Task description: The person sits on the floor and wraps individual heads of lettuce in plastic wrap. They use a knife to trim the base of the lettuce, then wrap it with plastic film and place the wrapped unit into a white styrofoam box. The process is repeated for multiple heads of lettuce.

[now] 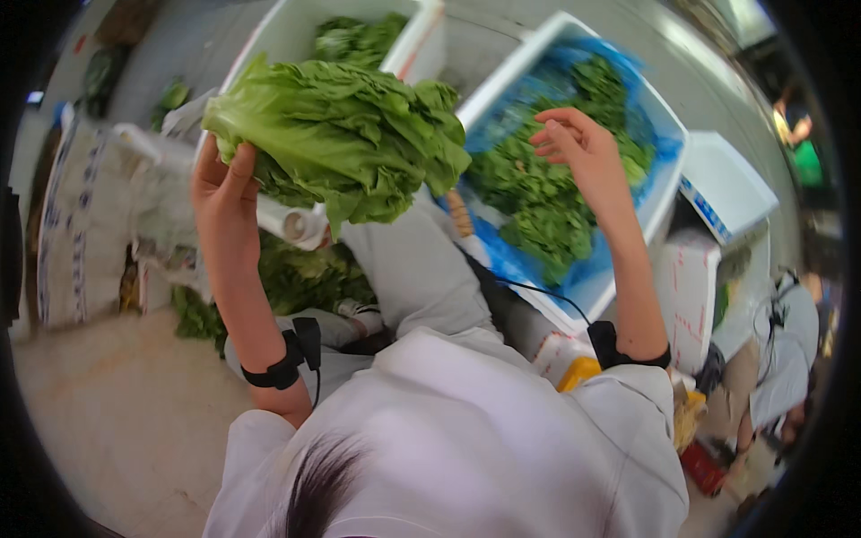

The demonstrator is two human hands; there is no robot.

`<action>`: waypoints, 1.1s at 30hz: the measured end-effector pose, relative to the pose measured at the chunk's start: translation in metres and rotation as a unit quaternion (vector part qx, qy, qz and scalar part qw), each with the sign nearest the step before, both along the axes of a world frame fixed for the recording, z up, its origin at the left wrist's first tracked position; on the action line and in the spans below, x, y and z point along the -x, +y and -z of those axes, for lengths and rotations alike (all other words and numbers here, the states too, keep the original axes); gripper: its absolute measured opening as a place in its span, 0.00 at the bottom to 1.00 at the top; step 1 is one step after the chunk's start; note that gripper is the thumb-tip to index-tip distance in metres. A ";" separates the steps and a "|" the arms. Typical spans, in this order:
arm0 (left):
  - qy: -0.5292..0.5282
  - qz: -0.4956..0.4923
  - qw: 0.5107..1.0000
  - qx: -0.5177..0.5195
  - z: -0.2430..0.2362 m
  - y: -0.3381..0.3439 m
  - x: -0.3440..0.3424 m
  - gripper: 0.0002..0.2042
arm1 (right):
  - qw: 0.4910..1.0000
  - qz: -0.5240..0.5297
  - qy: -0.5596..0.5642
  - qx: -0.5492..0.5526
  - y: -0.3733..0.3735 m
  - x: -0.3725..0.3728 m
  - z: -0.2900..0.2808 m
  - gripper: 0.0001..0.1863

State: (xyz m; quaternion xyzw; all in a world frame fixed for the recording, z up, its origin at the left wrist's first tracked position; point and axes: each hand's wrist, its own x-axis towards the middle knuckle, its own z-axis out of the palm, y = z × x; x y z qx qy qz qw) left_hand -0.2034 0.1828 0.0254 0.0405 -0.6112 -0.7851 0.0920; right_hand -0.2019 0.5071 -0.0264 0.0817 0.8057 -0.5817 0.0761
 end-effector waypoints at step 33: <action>-0.029 -0.169 0.945 -0.277 0.062 -0.196 -0.193 0.29 | 0.913 -0.344 0.138 0.168 -0.349 -0.057 -0.024 0.22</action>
